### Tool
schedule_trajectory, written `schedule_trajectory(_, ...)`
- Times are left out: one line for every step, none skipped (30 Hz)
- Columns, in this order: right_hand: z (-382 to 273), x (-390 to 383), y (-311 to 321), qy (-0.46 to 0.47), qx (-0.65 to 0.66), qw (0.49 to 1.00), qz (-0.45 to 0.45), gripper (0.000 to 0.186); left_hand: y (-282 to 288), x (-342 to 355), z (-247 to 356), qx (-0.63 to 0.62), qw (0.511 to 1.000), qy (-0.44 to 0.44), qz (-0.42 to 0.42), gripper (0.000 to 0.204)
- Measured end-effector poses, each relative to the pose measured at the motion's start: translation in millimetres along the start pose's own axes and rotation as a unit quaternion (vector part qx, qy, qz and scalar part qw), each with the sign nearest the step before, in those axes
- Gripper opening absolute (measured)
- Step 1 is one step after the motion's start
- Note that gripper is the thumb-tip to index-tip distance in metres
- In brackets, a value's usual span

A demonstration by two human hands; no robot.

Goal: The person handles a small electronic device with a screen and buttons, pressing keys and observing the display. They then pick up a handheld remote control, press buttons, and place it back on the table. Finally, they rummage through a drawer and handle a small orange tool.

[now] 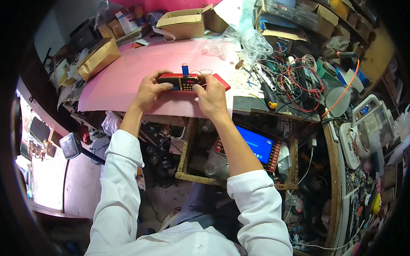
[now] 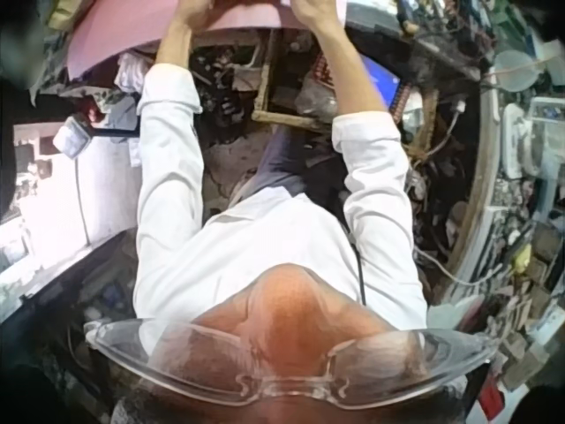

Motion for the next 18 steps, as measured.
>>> schedule_trajectory(-2, -1, -2, -0.001, 0.006, 1.000, -0.002, 0.029, -2, -1, 1, -0.010, 1.000, 0.003, 0.001, 0.043)
schedule_trajectory(-2, -2, 0, -0.013, 0.020, 1.000, -0.005, 0.029, -3, -1, 1, -0.020, 1.000, 0.006, 0.002, 0.043)
schedule_trajectory(-1, -1, -1, -0.011, 0.032, 0.999, -0.008, 0.030, -1, -3, 3, -0.027, 1.000, 0.008, 0.006, 0.043)
schedule_trajectory(-1, 0, 1, -0.009, 0.043, 0.999, -0.011, 0.030, 0, -2, 2, -0.028, 1.000, 0.001, 0.002, 0.043)
schedule_trajectory(0, 1, 1, -0.006, 0.055, 0.998, -0.014, 0.030, 2, 0, 0, -0.029, 1.000, -0.006, -0.002, 0.044)
schedule_trajectory(-1, 0, 3, -0.003, 0.088, 0.996, -0.024, 0.033, 0, 2, -1, -0.032, 0.999, -0.013, -0.009, 0.044)
schedule_trajectory(-3, 0, 2, 0.011, 0.089, 0.996, -0.026, 0.035, 0, 2, 0, -0.026, 0.999, -0.018, -0.002, 0.044)
schedule_trajectory(-5, 0, 2, 0.025, 0.091, 0.995, -0.029, 0.036, 2, 0, 1, -0.020, 1.000, -0.023, 0.006, 0.045)
schedule_trajectory(-7, -1, 0, 0.039, 0.093, 0.994, -0.031, 0.038, 2, -1, 2, -0.014, 0.999, -0.028, 0.014, 0.045)
schedule_trajectory(-6, 0, -2, 0.027, 0.097, 0.994, -0.039, 0.039, 2, -1, 1, -0.019, 0.999, -0.031, 0.009, 0.046)
schedule_trajectory(-5, -1, 1, 0.022, 0.091, 0.995, -0.035, 0.039, 1, 0, 0, -0.024, 0.999, -0.034, 0.005, 0.046)
schedule_trajectory(-5, -1, 3, 0.017, 0.087, 0.995, -0.033, 0.039, 4, 1, 0, -0.027, 0.999, -0.038, 0.003, 0.046)
schedule_trajectory(-5, -1, 2, 0.013, 0.083, 0.996, -0.031, 0.038, 6, 2, -1, -0.025, 0.999, -0.041, -0.003, 0.047)
schedule_trajectory(-7, -1, -1, 0.015, 0.090, 0.995, -0.035, 0.039, 8, 3, -2, -0.023, 0.999, -0.044, -0.009, 0.047)
schedule_trajectory(-6, -1, 0, 0.015, 0.091, 0.995, -0.035, 0.039, 4, 5, -3, -0.025, 0.998, -0.046, -0.018, 0.047)
schedule_trajectory(-6, -1, 1, 0.016, 0.093, 0.995, -0.036, 0.040, 4, 4, -2, -0.027, 0.998, -0.046, -0.013, 0.048)
schedule_trajectory(-5, -1, 2, 0.017, 0.094, 0.995, -0.036, 0.041, 5, 2, 0, -0.029, 0.998, -0.046, -0.007, 0.048)
schedule_trajectory(-7, 1, -2, 0.026, 0.109, 0.993, -0.046, 0.042, 6, 0, 1, -0.030, 0.999, -0.045, 0.000, 0.048)
Point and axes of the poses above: each hand's wrist, its own x-axis towards the middle knuckle, its own y-axis out of the back of the hand, z = x × y, the point moved 5 cm from there along x, towards the middle knuckle, and after that the axes turned 9 degrees about -x, right-handed, at the moved point
